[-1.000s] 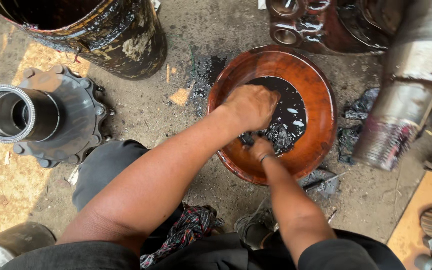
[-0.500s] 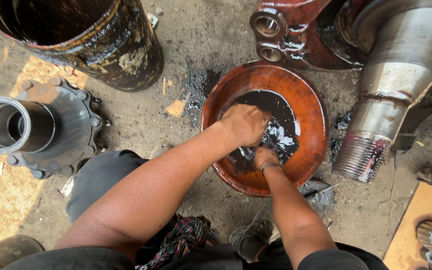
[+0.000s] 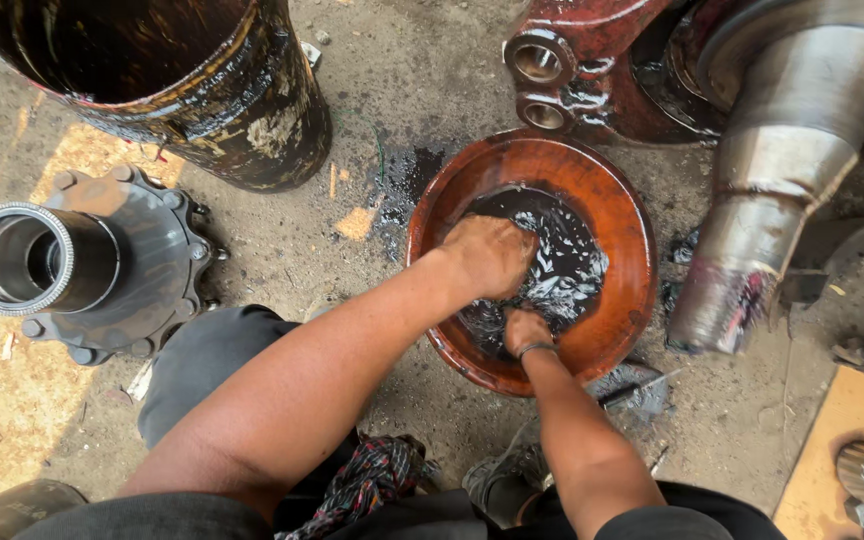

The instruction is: The person cleans a cylindrical metal shaft and surrounding mechanical components using a rag soaked in dark liquid from a bowl. They repeatedly dip the rag, wipe the shaft and adjacent parts, and squeeze the rag over the bowl.

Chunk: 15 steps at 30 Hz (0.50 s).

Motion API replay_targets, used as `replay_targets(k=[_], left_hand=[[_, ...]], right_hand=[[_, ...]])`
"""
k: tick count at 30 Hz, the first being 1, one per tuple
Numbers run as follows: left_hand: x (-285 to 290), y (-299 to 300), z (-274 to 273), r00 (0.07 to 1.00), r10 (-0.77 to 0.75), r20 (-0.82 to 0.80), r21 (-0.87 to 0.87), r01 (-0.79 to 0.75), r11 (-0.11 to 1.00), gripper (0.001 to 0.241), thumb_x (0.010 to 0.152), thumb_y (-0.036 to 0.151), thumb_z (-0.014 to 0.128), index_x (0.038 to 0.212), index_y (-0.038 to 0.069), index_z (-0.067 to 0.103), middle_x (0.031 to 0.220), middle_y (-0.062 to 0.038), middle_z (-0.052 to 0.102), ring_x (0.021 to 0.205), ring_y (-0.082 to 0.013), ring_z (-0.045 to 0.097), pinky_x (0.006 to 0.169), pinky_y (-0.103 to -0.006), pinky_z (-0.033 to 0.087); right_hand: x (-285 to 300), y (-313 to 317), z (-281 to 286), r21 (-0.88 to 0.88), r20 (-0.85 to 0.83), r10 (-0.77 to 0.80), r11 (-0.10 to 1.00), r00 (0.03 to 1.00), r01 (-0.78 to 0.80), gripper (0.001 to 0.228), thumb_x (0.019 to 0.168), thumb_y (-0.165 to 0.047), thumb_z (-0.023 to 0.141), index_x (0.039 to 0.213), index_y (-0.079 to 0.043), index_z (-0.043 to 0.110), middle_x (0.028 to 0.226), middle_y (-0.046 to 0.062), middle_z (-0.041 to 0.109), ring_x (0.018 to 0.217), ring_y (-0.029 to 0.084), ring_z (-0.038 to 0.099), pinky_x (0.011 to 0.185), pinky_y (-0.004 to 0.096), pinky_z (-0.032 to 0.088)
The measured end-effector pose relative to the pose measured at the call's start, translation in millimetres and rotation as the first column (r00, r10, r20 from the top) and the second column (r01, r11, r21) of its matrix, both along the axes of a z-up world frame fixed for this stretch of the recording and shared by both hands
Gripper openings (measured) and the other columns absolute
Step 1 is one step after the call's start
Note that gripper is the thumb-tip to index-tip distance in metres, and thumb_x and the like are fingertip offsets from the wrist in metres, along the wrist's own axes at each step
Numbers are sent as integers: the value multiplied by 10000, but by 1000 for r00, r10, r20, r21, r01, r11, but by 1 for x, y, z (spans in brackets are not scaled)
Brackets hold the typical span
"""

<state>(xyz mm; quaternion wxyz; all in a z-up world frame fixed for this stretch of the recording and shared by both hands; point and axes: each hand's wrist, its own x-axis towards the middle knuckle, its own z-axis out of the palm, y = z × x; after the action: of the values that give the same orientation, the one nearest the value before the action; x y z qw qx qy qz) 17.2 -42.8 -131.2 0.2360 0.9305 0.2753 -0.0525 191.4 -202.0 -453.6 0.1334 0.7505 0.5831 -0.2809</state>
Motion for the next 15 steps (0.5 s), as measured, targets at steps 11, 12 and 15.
replay_targets(k=[11,12,15], left_hand=[[3,8,-23,997,83,9,-195,-79,978,836,758,219,713,1515,72,389,1254,-224,651,1170,-349,641,1016,-422,489],[3,10,-26,994,100,47,-233,-87,969,880,748,223,726,1526,68,347,1278,-244,621,1183,-356,624,1023,-410,480],[8,13,-32,961,201,191,-353,-124,927,929,712,227,757,1515,50,327,1301,-279,594,1200,-369,607,1034,-389,474]], right_hand=[[31,54,123,-193,-936,-352,469,-18,862,271,845,-10,592,1098,-34,685,828,36,691,682,147,640,592,294,516],[25,55,146,-249,-940,-320,405,-119,880,279,865,-38,584,1129,-51,673,823,31,674,699,140,642,610,287,522],[0,59,215,-155,-979,53,446,-199,881,308,859,-7,706,1159,-42,647,1036,32,723,948,149,695,847,270,552]])
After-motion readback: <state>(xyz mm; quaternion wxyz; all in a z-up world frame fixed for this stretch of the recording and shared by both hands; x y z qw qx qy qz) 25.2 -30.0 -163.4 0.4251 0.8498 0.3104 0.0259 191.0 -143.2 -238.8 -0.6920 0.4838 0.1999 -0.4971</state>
